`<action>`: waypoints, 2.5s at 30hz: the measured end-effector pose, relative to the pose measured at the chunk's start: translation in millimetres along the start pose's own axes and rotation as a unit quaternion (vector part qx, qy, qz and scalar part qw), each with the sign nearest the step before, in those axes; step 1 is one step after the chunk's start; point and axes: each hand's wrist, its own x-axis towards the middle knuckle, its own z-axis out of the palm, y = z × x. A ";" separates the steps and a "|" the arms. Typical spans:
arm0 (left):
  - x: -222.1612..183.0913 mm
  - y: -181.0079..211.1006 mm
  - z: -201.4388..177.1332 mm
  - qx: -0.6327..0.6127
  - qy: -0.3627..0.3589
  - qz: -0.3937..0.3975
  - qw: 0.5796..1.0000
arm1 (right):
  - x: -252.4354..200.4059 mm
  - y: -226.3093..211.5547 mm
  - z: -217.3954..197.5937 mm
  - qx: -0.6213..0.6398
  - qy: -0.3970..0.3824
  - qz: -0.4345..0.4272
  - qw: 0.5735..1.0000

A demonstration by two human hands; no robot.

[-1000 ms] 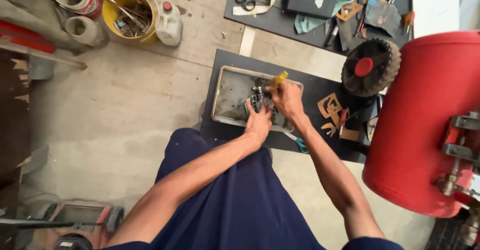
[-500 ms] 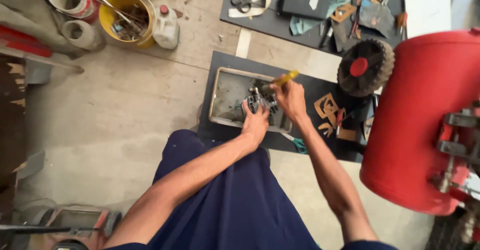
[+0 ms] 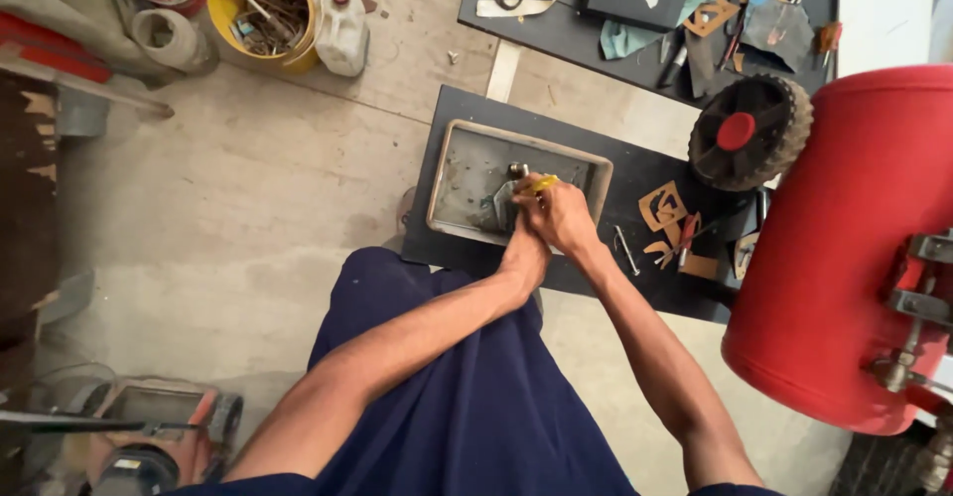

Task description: Cleaning a mechanical engine component using a brush and solvent in a tray

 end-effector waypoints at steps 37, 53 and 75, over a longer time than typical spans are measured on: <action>75.6 -164.1 -4.0 -0.003 0.187 0.221 0.957 | -104.2 -33.9 54.7 0.349 0.372 0.297 0.807; 96.2 -138.2 11.2 0.081 0.298 0.228 0.923 | -52.8 -23.9 57.4 0.152 0.224 0.138 0.953; 99.7 -128.3 11.0 0.072 0.240 0.224 0.942 | -70.5 -10.7 44.1 0.168 0.188 0.153 0.956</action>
